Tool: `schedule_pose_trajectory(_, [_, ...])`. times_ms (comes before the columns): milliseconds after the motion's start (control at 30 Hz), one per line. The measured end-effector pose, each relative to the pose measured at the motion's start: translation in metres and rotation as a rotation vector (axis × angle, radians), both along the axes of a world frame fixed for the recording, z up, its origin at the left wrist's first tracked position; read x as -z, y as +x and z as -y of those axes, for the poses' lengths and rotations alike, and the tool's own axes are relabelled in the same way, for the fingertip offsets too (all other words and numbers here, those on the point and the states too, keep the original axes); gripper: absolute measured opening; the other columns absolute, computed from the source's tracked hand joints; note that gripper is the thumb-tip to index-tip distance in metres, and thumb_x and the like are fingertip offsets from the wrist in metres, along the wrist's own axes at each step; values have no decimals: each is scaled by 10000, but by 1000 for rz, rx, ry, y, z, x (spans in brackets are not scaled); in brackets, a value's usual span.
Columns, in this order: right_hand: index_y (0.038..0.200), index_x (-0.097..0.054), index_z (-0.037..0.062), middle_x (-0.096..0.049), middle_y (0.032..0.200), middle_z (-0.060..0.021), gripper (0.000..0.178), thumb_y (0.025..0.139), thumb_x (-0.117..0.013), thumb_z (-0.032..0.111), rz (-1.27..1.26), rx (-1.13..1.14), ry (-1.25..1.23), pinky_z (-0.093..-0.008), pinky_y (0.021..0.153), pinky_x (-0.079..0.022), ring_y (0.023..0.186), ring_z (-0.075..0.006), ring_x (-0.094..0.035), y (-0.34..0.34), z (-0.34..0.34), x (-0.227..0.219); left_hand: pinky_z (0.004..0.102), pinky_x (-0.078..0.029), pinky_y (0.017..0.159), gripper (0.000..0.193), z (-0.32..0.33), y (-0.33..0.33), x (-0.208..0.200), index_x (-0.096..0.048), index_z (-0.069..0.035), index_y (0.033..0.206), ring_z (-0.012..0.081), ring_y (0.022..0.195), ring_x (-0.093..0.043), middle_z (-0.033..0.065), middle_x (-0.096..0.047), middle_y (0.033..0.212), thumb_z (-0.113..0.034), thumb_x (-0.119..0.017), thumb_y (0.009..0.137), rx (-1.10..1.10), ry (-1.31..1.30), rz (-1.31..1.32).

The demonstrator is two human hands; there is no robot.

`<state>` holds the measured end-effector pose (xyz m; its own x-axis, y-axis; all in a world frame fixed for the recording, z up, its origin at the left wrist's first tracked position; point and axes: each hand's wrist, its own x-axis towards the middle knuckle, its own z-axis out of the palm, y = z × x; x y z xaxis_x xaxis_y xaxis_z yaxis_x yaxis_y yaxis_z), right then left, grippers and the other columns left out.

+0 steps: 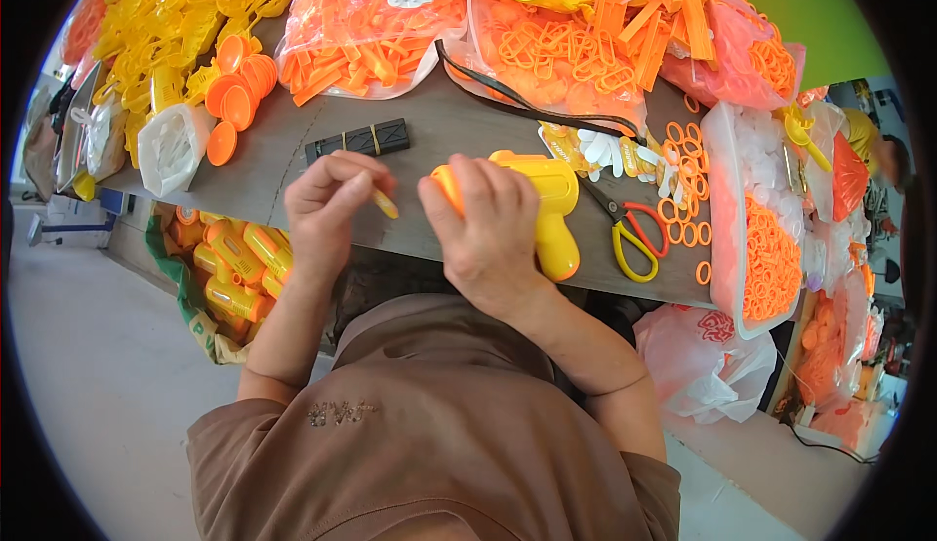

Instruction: Manually assembling plastic toy gun components and trimming parts with scissors.

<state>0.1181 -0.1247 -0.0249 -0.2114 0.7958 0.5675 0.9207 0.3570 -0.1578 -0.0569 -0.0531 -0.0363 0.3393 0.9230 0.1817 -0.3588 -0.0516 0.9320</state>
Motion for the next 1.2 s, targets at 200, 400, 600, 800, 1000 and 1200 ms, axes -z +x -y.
schedule_pose_trajectory(200, [1069,-582,5,-517,1147,-184,341,735,-634,53,-276,-183,-12,-468,918,-414,1060,-367,-510,13,-7,-2,311,-488,736,87,10,-4,-15,-605,52,824,187,798,-615,149,-637,876,-29,-602,856,107,59,-84])
schedule_pose_trajectory(400, [926,-641,33,-596,965,-133,183,751,-595,2,53,334,73,-385,795,-456,911,-303,-545,177,-77,-18,465,-398,970,102,12,30,-22,-610,-19,791,312,1015,-587,143,-636,1033,-37,-697,741,189,673,-362])
schedule_pose_trajectory(600, [914,-642,47,-570,1050,-111,206,711,-660,17,271,252,-40,-380,839,-447,973,-298,-525,214,-91,-2,534,-345,1008,177,12,46,-13,-601,-2,829,314,1112,-542,135,-598,1142,-48,-712,699,161,920,-600])
schedule_pose_trajectory(800, [876,-616,23,-598,965,-95,135,744,-646,26,127,69,-9,-366,810,-456,921,-277,-559,224,-83,-19,542,-335,1021,181,9,44,-9,-603,11,840,326,1134,-536,146,-583,1178,-51,-709,707,181,968,-618])
schedule_pose_trajectory(1000, [938,-595,4,-612,927,-120,171,779,-647,41,-342,15,-288,-305,733,-474,820,-248,-597,138,-31,-60,523,-323,1038,146,10,42,-2,-591,-12,804,335,1153,-533,169,-570,1209,-65,-701,725,174,904,-553])
schedule_pose_trajectory(1200, [1009,-580,-1,-582,917,-125,286,740,-673,30,-52,-181,-284,-366,743,-475,828,-301,-565,88,0,-44,508,-308,1051,137,10,43,1,-585,-38,798,339,1180,-515,168,-565,1230,-86,-700,740,208,940,-585])
